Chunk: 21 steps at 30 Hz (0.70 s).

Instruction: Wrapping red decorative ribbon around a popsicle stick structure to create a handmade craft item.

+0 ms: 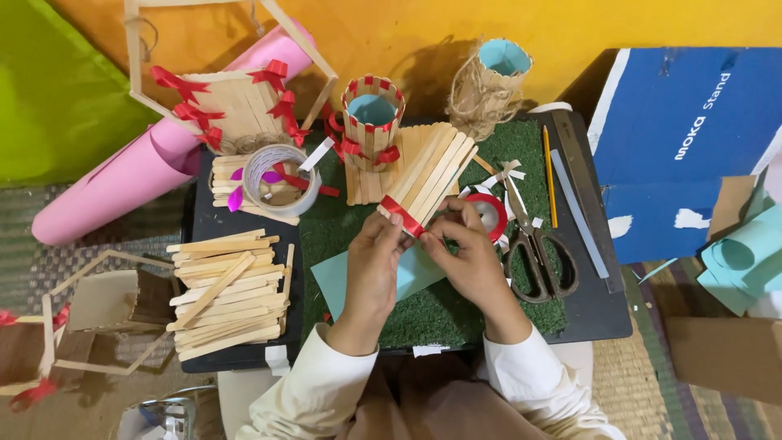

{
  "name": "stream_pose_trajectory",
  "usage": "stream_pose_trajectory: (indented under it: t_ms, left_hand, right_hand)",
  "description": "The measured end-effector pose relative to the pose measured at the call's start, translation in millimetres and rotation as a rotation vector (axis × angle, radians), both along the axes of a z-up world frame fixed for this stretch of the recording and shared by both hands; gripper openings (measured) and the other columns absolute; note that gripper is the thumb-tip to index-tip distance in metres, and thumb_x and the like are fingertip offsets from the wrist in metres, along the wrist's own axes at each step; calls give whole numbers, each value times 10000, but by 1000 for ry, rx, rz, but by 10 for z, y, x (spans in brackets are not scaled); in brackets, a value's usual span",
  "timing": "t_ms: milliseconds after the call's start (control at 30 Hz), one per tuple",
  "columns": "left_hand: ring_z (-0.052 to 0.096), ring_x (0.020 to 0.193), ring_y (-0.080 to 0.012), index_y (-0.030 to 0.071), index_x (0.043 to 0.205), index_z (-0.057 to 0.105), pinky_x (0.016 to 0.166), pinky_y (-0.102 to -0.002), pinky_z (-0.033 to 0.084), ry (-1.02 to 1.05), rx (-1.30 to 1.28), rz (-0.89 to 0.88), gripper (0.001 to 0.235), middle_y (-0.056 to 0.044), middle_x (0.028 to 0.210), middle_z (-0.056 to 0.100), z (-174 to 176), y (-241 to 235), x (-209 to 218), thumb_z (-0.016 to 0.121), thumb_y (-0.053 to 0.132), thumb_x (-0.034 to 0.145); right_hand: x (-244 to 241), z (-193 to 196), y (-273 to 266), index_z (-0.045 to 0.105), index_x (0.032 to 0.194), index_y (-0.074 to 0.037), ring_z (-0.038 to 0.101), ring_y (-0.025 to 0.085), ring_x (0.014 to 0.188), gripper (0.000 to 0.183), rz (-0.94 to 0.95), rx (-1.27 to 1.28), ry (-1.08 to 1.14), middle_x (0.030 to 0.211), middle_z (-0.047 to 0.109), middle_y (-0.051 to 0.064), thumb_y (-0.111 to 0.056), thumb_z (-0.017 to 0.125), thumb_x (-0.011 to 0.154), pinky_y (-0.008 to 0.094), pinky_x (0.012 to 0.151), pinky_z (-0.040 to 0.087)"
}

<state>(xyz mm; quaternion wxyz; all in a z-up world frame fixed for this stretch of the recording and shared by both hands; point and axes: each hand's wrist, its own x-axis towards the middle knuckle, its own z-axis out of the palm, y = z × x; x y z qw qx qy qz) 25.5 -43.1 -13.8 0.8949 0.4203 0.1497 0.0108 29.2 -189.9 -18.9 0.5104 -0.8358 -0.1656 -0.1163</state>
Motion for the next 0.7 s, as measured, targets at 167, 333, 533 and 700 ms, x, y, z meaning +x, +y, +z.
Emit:
stream_pose_trajectory:
  t_ms: [167, 333, 533, 700]
  left_hand:
    - [619, 850, -193, 43, 902, 673, 837, -400, 511, 41, -48, 22, 164, -56, 1028, 585, 217, 41, -34, 704, 195, 955]
    - [687, 829, -201, 51, 920, 682, 810, -380, 520, 75, -111, 32, 118, -57, 1008, 644, 186, 58, -17, 680, 162, 959]
    - [704, 857, -209, -2, 977, 715, 848, -392, 546, 29, -127, 17, 190, -51, 1012, 628, 47, -18, -36, 770, 155, 886]
    - [699, 827, -198, 2, 961, 695, 873, -356, 520, 104, -199, -35, 174, -50, 906, 649, -17, 25, -11, 753, 157, 907]
  right_hand:
    - [-23, 104, 36, 699, 797, -86, 683, 374, 1007, 170, 1, -15, 12, 1231, 616, 179, -178, 746, 932, 481, 918, 522]
    - [10, 52, 16, 711, 804, -84, 714, 369, 1043, 159, -18, 5, 20, 1212, 684, 155, -170, 742, 934, 459, 929, 533]
    - [21, -32, -3, 687, 795, -71, 712, 372, 1023, 155, -54, 0, -13, 1196, 698, 156, -141, 743, 922, 476, 908, 532]
    - [45, -75, 1, 693, 800, -68, 718, 364, 996, 164, -61, 10, 3, 1172, 714, 147, -156, 745, 928, 465, 886, 532]
